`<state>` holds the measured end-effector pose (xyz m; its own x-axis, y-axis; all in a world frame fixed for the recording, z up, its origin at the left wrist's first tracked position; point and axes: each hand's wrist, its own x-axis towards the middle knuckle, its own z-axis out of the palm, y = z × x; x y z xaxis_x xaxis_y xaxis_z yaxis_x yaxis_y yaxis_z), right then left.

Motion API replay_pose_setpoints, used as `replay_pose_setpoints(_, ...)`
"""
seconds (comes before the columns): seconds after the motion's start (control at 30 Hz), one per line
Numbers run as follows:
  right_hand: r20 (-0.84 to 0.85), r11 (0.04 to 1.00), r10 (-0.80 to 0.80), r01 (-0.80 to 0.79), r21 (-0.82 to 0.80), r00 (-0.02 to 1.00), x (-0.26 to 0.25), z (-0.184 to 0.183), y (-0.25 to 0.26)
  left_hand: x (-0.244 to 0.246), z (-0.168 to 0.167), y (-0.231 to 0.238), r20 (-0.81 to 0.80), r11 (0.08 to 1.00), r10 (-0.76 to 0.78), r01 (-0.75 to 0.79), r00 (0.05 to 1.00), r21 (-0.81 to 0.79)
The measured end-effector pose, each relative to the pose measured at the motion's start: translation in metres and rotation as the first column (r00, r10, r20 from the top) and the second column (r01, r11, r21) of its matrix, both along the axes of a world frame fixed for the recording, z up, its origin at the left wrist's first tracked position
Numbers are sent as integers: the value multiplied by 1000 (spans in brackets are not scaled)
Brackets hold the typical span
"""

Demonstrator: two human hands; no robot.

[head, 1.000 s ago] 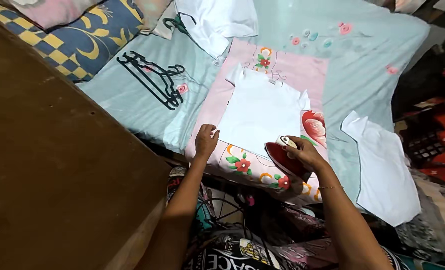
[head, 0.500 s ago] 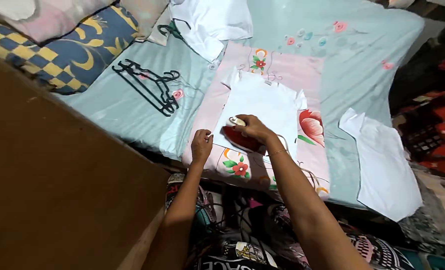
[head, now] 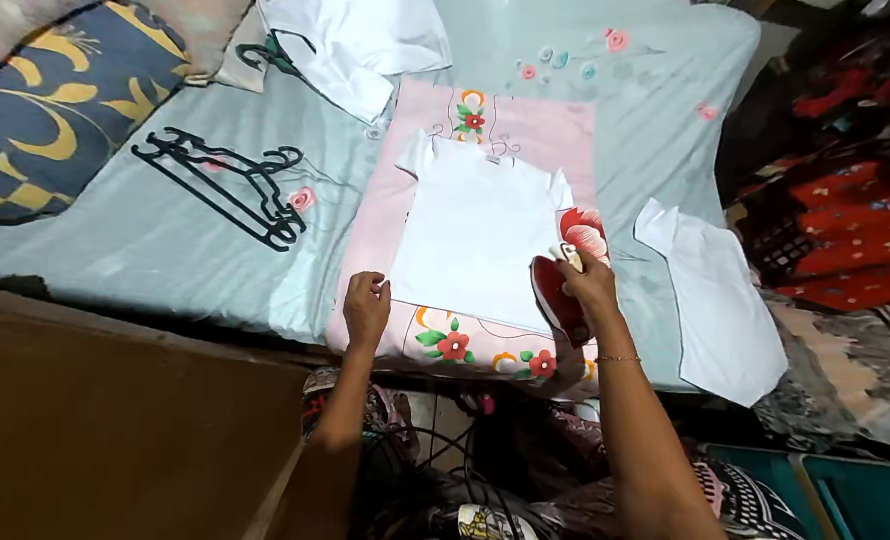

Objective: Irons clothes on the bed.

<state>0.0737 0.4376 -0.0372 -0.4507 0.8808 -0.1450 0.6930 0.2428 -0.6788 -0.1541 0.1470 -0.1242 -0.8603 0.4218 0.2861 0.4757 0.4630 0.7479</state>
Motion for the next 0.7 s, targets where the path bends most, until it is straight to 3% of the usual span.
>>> replay_pose_setpoints(0.1,-72,998,-12,7,-69,997,-13,10,8,0,7,-1,29,999,-40,41,999,-31)
replay_pose_setpoints(0.2,-56,970,199,-204,-133,978,-24,17,16,4,14,3,3,998,-54,55,999,-25)
replay_pose_setpoints(0.4,-89,807,579,-585,-84,811,-106,25,-5,4,4,6,-125,999,2,2,992,33)
replay_pose_setpoints(0.57,-91,684,719,-725,-80,689,-160,32,-34,3,-1,6,-155,999,8,-1,988,48)
replay_pose_setpoints(0.7,-53,680,723,-723,-126,689,-143,27,-26,1,-5,6,-172,998,11,0,985,61)
